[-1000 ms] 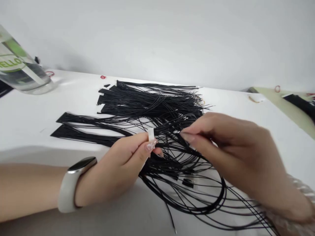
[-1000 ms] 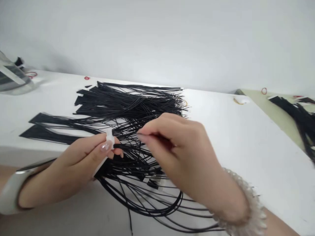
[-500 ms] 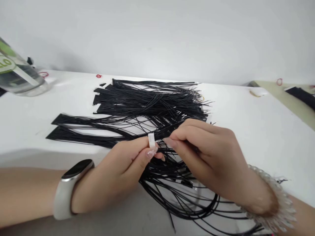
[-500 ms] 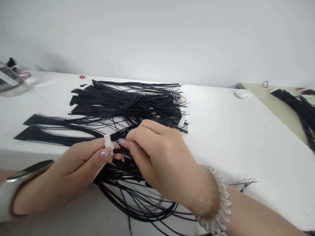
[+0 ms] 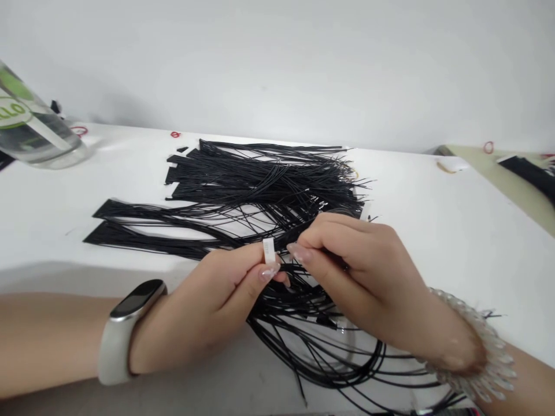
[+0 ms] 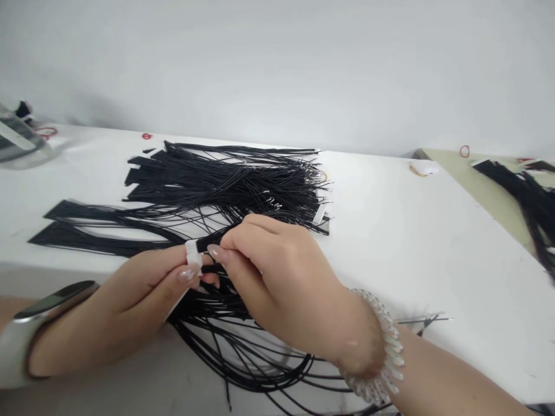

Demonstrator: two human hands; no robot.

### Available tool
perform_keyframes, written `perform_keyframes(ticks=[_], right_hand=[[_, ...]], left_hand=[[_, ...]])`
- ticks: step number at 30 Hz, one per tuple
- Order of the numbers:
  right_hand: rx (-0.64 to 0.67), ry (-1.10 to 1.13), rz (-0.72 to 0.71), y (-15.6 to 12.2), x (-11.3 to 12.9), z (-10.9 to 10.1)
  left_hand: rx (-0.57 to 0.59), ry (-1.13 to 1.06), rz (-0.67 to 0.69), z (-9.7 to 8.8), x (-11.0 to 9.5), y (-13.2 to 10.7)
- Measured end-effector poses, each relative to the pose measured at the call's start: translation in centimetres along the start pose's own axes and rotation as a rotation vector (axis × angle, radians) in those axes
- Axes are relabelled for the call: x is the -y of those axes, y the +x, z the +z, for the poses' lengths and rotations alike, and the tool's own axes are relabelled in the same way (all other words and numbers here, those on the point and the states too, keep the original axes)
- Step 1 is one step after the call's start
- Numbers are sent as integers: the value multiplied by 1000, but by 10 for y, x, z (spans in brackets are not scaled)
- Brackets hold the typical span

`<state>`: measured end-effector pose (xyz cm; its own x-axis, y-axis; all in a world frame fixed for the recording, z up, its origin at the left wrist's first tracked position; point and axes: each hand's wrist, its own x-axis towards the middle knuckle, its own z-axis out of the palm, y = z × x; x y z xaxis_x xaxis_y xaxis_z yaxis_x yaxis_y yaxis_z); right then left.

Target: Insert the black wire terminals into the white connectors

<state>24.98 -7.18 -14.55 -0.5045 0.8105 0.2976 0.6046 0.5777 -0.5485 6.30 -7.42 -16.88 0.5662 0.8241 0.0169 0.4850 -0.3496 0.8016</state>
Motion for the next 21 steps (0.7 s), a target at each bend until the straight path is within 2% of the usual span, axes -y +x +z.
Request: perform_keyframes(ticks=[7,11,15,18,19,21], right_hand=[[-23,-66,-56,-4,5,6],[-70,-191,-105,-5,-5,4],[-203,-416,-96,-3,-16,-14],[-305,-415,-102,-3,-17,-34],[-298,-392,-95,-3,-16,-40],[-165,-331,-29,-4,-16,-48]], left_hand=[[-10,73,33,-1,-5,0],[-54,34,36,0,-2,-2],[-238,-3,-91,2,1,1],[-361,-13,-186,2,3,6],[-400,-28,-202,2,3,7],[-458,-66,-222,2,4,9]])
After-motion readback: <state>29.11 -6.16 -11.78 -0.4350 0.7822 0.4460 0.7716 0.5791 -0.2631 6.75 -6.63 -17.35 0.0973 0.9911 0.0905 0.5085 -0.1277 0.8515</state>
